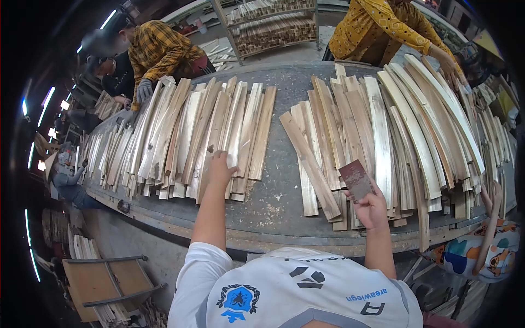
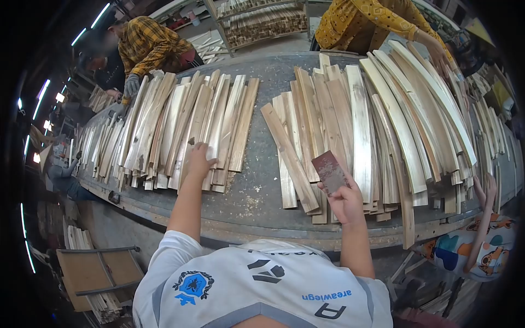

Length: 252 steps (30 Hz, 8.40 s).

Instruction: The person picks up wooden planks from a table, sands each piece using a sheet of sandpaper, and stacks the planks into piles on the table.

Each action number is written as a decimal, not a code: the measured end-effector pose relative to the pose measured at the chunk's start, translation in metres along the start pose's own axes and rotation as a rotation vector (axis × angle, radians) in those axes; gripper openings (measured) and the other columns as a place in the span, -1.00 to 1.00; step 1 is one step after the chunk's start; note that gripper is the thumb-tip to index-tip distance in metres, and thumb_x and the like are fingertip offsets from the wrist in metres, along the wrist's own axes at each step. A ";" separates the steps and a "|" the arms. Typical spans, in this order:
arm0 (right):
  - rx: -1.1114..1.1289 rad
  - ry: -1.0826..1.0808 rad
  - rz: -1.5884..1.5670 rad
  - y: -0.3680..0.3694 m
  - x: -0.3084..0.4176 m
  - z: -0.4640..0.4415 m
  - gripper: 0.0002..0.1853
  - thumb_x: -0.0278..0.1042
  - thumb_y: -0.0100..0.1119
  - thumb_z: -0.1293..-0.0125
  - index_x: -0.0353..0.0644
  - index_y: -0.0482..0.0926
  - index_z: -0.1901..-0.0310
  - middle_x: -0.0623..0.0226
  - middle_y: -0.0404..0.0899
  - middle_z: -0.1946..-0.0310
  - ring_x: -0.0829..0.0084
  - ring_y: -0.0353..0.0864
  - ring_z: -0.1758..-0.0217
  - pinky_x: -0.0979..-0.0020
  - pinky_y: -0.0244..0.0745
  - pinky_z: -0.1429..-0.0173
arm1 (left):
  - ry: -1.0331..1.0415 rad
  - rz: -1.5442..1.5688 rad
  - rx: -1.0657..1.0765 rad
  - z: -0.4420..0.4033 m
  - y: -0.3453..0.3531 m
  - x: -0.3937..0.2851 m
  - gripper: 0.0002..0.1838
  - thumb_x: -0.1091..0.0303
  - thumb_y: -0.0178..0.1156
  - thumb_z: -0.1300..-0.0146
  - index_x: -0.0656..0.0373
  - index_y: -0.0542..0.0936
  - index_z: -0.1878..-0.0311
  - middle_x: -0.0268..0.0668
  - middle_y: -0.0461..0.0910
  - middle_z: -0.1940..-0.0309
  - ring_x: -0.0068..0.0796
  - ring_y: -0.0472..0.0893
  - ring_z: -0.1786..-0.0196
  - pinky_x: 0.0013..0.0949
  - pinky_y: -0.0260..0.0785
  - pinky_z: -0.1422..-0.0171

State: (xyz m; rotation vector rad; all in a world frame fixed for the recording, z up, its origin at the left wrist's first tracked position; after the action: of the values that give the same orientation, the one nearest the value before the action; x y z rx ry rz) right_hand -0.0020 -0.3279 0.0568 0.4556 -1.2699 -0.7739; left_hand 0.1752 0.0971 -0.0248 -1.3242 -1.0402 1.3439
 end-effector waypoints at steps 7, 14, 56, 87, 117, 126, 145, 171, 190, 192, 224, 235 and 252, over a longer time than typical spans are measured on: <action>-0.016 0.003 -0.007 -0.009 -0.002 0.000 -0.19 -0.75 -0.22 0.13 -0.48 0.21 -0.35 -0.07 0.44 -0.19 0.07 0.51 -0.21 -0.01 0.45 -0.27 | -0.047 -0.320 -0.075 0.013 -0.003 -0.037 -0.40 0.21 0.42 0.06 0.34 0.55 -0.05 -0.04 0.32 -0.28 -0.04 0.29 -0.35 -0.07 0.33 -0.32; -0.056 -0.010 -0.061 -0.026 0.006 0.007 -0.17 -0.80 -0.26 0.13 -0.47 0.21 -0.37 -0.05 0.43 -0.20 0.09 0.48 -0.26 0.00 0.43 -0.31 | -0.113 -0.301 0.072 -0.011 0.008 -0.030 -0.55 0.30 0.33 0.00 0.38 0.62 0.04 -0.02 0.32 -0.31 -0.04 0.24 -0.41 -0.13 0.37 -0.32; 0.084 0.052 0.071 0.005 -0.019 0.004 -0.13 -0.87 -0.18 0.10 -0.39 0.15 -0.43 0.06 0.32 -0.34 0.24 0.38 -0.38 0.28 0.31 -0.41 | -0.350 1.858 0.549 0.056 0.014 -0.053 -0.31 0.35 0.08 -0.16 0.23 0.24 -0.40 -0.05 0.45 -0.19 -0.11 0.49 -0.16 0.03 0.43 -0.18; 0.999 -0.656 1.499 0.129 -0.164 -0.009 -0.42 -0.64 -0.20 -0.25 -0.10 0.37 -0.33 0.26 0.49 -0.26 0.19 0.38 -0.39 -0.12 0.04 -0.51 | -0.394 1.110 0.180 0.305 -0.097 -0.089 -0.75 0.33 0.24 -0.29 0.37 0.58 0.13 -0.22 0.64 0.46 -0.57 0.59 0.40 -0.42 0.40 0.31; 0.699 -0.455 1.526 0.104 -0.164 -0.026 -0.30 -0.72 -0.10 -0.17 0.01 0.30 -0.38 0.23 0.50 -0.25 0.21 0.41 -0.38 -0.08 -0.22 -0.59 | -0.083 0.397 0.287 0.329 -0.065 -0.026 -0.47 0.33 0.18 -0.17 0.41 0.35 -0.16 0.12 0.51 0.07 0.12 0.60 0.13 -0.06 0.48 0.03; 0.918 -0.463 1.728 0.096 -0.215 -0.048 -0.55 -0.39 -0.28 -0.45 0.05 0.43 -0.29 0.32 0.48 -0.28 0.32 0.44 -0.35 -0.09 -0.10 -0.57 | -0.294 0.398 0.404 0.316 -0.085 -0.009 -0.52 0.30 0.29 0.13 0.33 0.45 0.10 0.15 0.61 0.29 0.14 0.62 0.13 0.00 0.45 0.00; -0.201 -0.625 0.857 0.098 -0.072 0.043 -0.17 -0.84 -0.35 -0.01 -0.22 0.27 -0.43 0.13 0.41 -0.34 0.52 0.51 -0.23 0.63 0.35 -0.06 | 0.160 0.673 0.403 0.196 -0.063 -0.024 -0.34 0.13 0.38 -0.07 0.33 0.41 -0.15 0.10 0.58 0.09 -0.05 0.62 0.04 -0.18 0.44 -0.06; -0.245 -0.463 0.294 0.067 -0.045 0.078 -0.11 -0.81 -0.24 0.12 -0.33 0.21 -0.44 0.18 0.29 -0.38 0.37 0.33 -0.40 0.61 0.36 -0.13 | -0.242 1.051 0.369 0.042 0.041 0.043 -0.69 0.30 0.01 -0.17 0.29 0.43 0.08 -0.18 0.52 0.26 -0.20 0.54 0.33 -0.08 0.44 0.23; 1.034 -0.562 1.669 0.182 -0.253 0.034 -0.50 -0.32 -0.15 -0.43 -0.11 0.24 -0.39 0.23 0.53 -0.20 0.21 0.38 -0.39 -0.20 -0.17 -0.54 | -0.106 1.123 0.263 0.235 -0.051 0.051 0.29 -0.57 0.09 -0.02 0.08 -0.23 -0.58 0.06 0.09 -0.47 -0.09 0.26 -0.42 -0.12 0.14 -0.44; 1.120 -0.815 1.560 0.191 -0.279 0.054 -0.55 -0.30 -0.17 -0.47 -0.21 0.29 -0.34 0.09 0.50 -0.21 0.15 0.39 -0.38 -0.11 -0.10 -0.54 | -0.102 1.328 0.210 0.238 -0.052 0.055 0.13 -0.59 -0.17 -0.16 -0.02 -0.20 -0.59 0.00 -0.11 -0.54 -0.10 0.08 -0.52 -0.04 0.01 -0.52; 0.887 -0.359 1.586 0.188 -0.282 0.039 -0.53 -0.13 -0.19 -0.46 -0.03 0.37 -0.33 0.17 0.54 -0.16 -0.07 0.47 -0.23 0.05 0.14 -0.48 | -0.226 1.413 0.199 0.252 -0.044 0.068 -0.12 -0.34 -0.07 -0.36 -0.10 -0.11 -0.56 0.03 0.30 -0.29 -0.24 0.60 0.04 -0.37 0.51 0.40; 0.698 -0.743 1.908 0.178 -0.269 0.014 -0.57 -0.23 -0.25 -0.50 0.07 0.36 -0.34 0.18 0.56 -0.15 0.12 0.48 -0.28 -0.08 -0.07 -0.56 | -0.245 1.469 0.203 0.254 -0.045 0.071 -0.13 -0.31 -0.02 -0.35 -0.13 -0.07 -0.56 -0.08 0.38 -0.16 -0.26 0.61 0.11 -0.32 0.51 0.35; 0.713 -0.461 1.575 0.189 -0.254 0.036 -0.29 -0.66 -0.08 -0.22 -0.01 0.21 -0.45 0.35 0.40 -0.35 0.40 0.28 -0.47 -0.09 -0.23 -0.59 | -0.520 2.335 1.084 0.267 -0.040 0.049 -0.14 -0.33 -0.17 -0.30 0.15 0.18 -0.47 -0.02 0.14 -0.46 0.02 0.15 -0.48 0.28 -0.10 -0.52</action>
State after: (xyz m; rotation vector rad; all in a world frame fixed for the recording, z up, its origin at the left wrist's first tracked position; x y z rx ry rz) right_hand -0.0123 -0.0114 0.0264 -0.2736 -1.8120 0.9822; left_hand -0.0873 0.1649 0.0189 -0.7671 1.7801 3.0089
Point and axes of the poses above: each hand's wrist, its own z-axis away from the middle knuckle, its own y-axis out of the palm, x = y × z, the point moved 4 cm from there along -z, towards the middle knuckle
